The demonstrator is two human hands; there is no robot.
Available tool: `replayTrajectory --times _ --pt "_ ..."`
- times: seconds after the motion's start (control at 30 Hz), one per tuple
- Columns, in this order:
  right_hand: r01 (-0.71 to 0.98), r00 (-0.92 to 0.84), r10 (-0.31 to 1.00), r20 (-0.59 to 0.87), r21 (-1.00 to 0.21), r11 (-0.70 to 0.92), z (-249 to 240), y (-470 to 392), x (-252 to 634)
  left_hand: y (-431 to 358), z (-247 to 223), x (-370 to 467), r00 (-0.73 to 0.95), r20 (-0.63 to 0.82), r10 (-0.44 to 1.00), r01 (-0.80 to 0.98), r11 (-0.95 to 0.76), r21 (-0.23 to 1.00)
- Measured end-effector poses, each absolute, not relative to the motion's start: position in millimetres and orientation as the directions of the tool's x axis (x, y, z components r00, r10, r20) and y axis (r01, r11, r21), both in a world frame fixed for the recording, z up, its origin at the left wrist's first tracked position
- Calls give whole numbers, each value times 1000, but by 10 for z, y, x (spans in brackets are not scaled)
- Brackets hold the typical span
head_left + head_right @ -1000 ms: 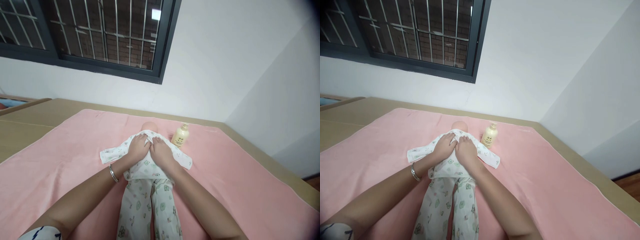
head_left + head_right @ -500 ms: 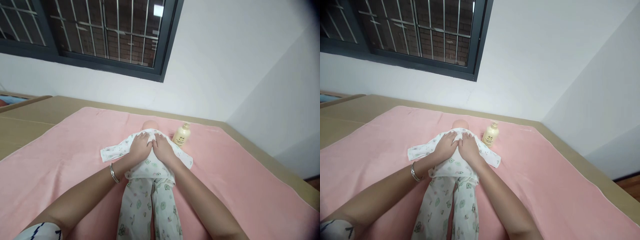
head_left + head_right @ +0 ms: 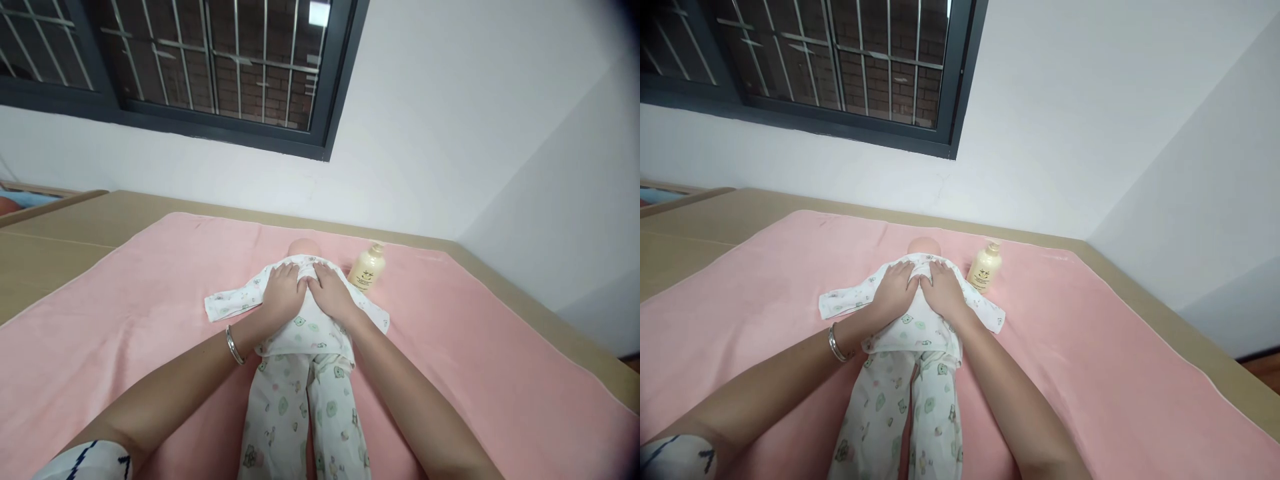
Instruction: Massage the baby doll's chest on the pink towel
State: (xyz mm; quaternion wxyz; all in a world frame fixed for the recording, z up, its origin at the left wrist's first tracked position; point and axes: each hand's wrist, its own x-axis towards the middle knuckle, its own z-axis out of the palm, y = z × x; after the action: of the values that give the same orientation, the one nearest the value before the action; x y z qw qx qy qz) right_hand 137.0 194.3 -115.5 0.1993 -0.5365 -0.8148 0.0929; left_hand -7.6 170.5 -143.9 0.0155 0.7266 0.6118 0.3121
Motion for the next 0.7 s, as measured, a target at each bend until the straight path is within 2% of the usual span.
replayTrajectory --times 0.17,0.37,0.47,0.6,0.7 --pt "829 -364 907 213 -369 420 -1090 1904 1357 1653 -1404 -45 57 448 892 901 -240 362" --pt "892 -327 928 180 -265 366 -965 1593 1191 1769 -1278 -184 107 331 938 865 -251 434" --pt "897 -348 925 154 -233 376 -939 1513 1176 1755 -1262 -193 93 311 946 877 -226 425" --pt "843 -396 902 174 -321 432 -953 1695 1297 1585 -1331 -34 56 361 931 926 -184 329" --pt "816 -398 891 218 -360 452 -995 1858 1369 1490 -1372 54 94 376 922 933 -213 290"
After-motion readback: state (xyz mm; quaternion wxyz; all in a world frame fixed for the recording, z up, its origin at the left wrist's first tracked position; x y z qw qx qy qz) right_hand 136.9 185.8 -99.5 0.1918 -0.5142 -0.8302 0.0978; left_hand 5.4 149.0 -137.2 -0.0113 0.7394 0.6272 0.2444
